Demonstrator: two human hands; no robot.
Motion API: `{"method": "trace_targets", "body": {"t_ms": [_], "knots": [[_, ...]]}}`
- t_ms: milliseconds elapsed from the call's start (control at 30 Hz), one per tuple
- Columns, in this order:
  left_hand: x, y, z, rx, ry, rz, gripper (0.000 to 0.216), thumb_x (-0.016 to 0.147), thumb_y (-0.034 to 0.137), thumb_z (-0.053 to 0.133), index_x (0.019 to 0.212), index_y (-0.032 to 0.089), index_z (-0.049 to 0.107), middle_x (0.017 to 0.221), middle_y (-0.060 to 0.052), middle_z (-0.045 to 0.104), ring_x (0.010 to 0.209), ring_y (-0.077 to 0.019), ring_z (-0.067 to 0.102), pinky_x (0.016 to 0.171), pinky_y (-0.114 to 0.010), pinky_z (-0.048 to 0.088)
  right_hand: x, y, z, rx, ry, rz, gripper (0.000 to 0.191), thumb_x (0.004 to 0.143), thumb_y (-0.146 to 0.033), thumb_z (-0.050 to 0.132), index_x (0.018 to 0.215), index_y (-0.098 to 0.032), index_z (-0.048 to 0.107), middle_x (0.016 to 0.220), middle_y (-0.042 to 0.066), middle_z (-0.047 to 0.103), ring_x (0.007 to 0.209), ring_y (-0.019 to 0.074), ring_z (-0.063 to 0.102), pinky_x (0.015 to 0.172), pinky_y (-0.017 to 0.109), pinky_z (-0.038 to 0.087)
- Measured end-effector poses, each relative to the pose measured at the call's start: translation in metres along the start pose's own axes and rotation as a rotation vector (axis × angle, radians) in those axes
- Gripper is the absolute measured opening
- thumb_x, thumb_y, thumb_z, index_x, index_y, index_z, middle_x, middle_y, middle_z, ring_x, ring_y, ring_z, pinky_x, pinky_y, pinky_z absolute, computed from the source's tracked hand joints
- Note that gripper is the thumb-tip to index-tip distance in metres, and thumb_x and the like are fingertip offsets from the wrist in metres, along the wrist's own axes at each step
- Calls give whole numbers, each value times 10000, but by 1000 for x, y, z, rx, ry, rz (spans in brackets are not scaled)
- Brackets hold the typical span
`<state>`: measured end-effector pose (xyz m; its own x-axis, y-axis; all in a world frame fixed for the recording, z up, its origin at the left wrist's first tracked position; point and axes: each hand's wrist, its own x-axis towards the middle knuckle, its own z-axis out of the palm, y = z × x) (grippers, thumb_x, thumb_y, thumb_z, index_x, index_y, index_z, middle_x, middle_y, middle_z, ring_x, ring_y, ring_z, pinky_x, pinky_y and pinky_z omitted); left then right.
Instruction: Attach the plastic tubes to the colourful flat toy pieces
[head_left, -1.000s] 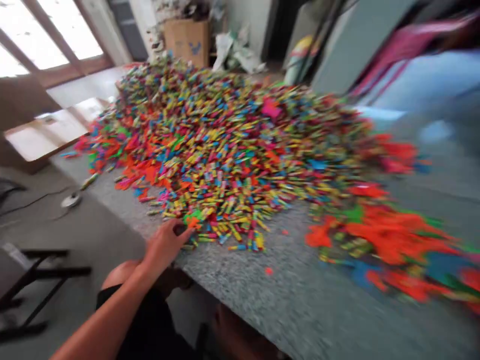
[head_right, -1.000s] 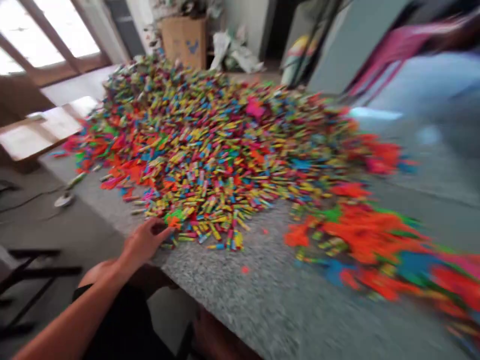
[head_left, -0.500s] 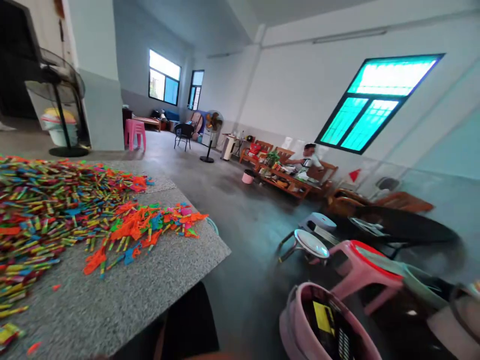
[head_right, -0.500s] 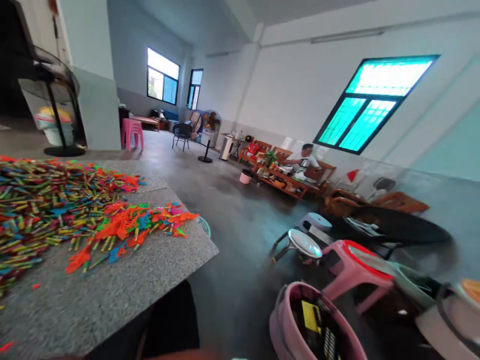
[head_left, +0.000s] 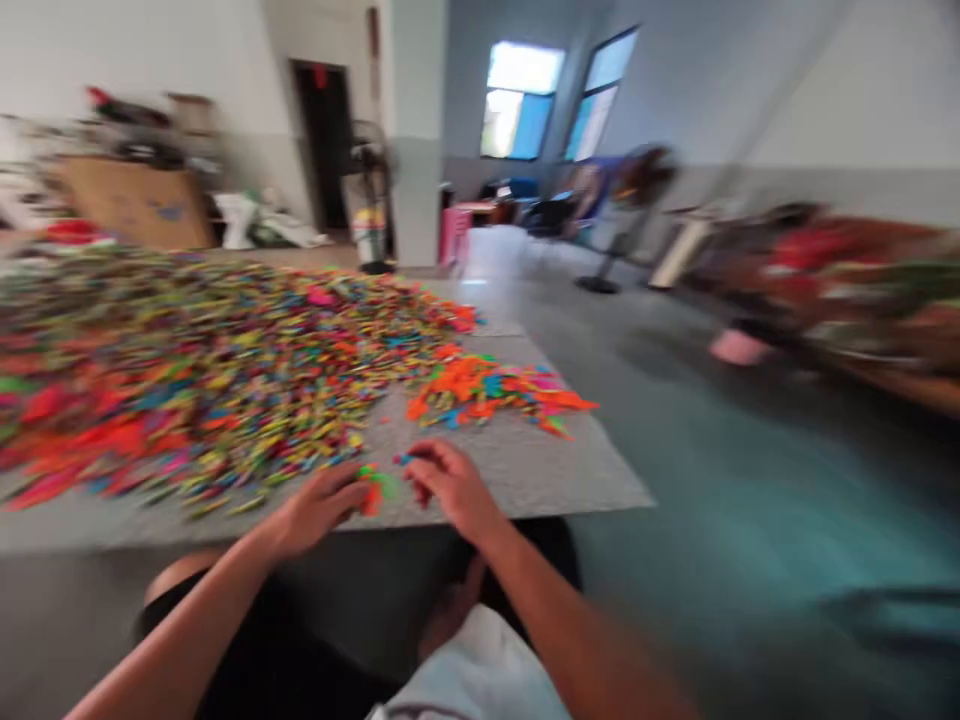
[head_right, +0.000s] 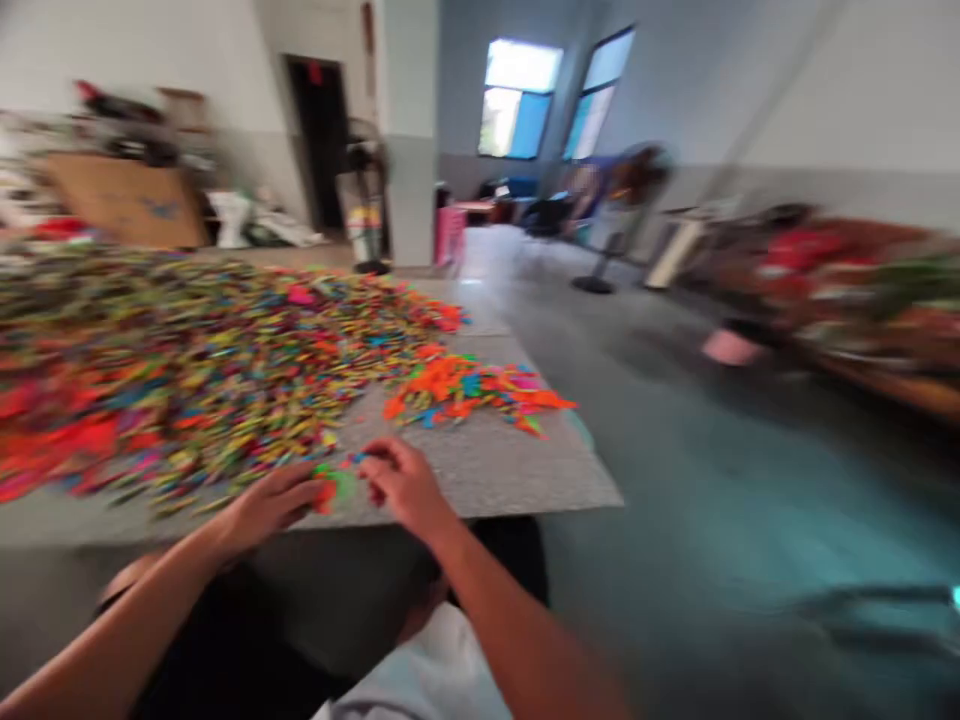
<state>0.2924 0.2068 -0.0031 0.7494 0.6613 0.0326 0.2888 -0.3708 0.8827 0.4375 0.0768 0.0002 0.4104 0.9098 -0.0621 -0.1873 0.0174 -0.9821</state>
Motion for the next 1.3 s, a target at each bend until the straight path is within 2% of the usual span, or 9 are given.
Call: {"method": "trace_targets", "body": {"t_ms": [67, 167, 367, 700, 867, 1033, 1133, 1233, 1300], "knots": [[-19, -16, -35, -18, -182, -35, 424, 929, 592, 719, 826, 181, 696, 695, 7, 620, 603, -111, 546, 544, -218, 444, 10, 5, -1, 5, -59, -16, 315, 872, -487, 764, 1028, -222, 692, 785, -15, 696, 562, 105, 556, 543, 243, 465], [-22, -22, -52, -111, -417, 4, 420, 977, 577, 652, 886, 168, 680, 757, 0, 649, 664, -107, 551, 607, -211, 422, 17, 16, 3, -6, -112, -7, 320, 897, -495, 758, 1049, -218, 709, 762, -14, 682, 554, 108, 549, 544, 255, 444], [-14, -28, -51, -214, -488, -1, 376, 998, 531, 643, 973, 159, 695, 831, -13, 688, 752, -132, 627, 700, -228, 471, 21, 27, 12, -48, -147, 17, 325, 906, -505, 752, 1037, -210, 712, 739, -16, 656, 569, 120, 553, 561, 273, 459], [-11, -32, -60, -65, -489, 6, 390, 1002, 524, 620, 957, 155, 738, 761, 5, 640, 678, -114, 542, 613, -214, 400, 29, 35, 14, -178, -169, 4, 315, 911, -485, 728, 1053, -204, 710, 760, -10, 673, 576, 124, 572, 575, 282, 457], [-13, -32, -63, -39, -484, -17, 380, 985, 515, 644, 939, 150, 741, 754, -1, 664, 676, -117, 562, 617, -214, 394, 29, 31, 6, -271, -271, 1, 270, 910, -445, 731, 1041, -210, 735, 743, -18, 659, 592, 122, 574, 587, 272, 458], [-12, -45, -60, -160, -555, -54, 373, 967, 515, 678, 949, 148, 741, 802, -26, 709, 724, -141, 630, 656, -226, 441, 23, 23, 3, -332, -355, 53, 249, 892, -401, 749, 1065, -221, 754, 790, -12, 694, 604, 116, 578, 592, 260, 459], [-12, -57, -50, -188, -586, -59, 374, 981, 513, 652, 962, 152, 747, 824, -33, 730, 742, -152, 653, 666, -238, 455, 25, 31, 3, -328, -384, 105, 274, 896, -437, 746, 1050, -212, 745, 755, -20, 679, 586, 115, 575, 579, 256, 466], [-8, -75, -47, 23, -431, -49, 341, 977, 486, 650, 1084, 184, 769, 909, -32, 767, 770, -159, 672, 680, -247, 461, 41, 48, -14, -406, -356, 155, 293, 867, -446, 760, 1021, -197, 745, 707, -20, 678, 555, 119, 582, 543, 249, 470], [-4, -92, -59, 201, -222, -83, 351, 966, 460, 668, 1205, 220, 759, 1020, -41, 791, 847, -180, 703, 728, -259, 481, 60, 59, -38, -440, -218, 208, 312, 806, -443, 798, 973, -185, 741, 659, -18, 674, 515, 128, 586, 502, 248, 475]]}}
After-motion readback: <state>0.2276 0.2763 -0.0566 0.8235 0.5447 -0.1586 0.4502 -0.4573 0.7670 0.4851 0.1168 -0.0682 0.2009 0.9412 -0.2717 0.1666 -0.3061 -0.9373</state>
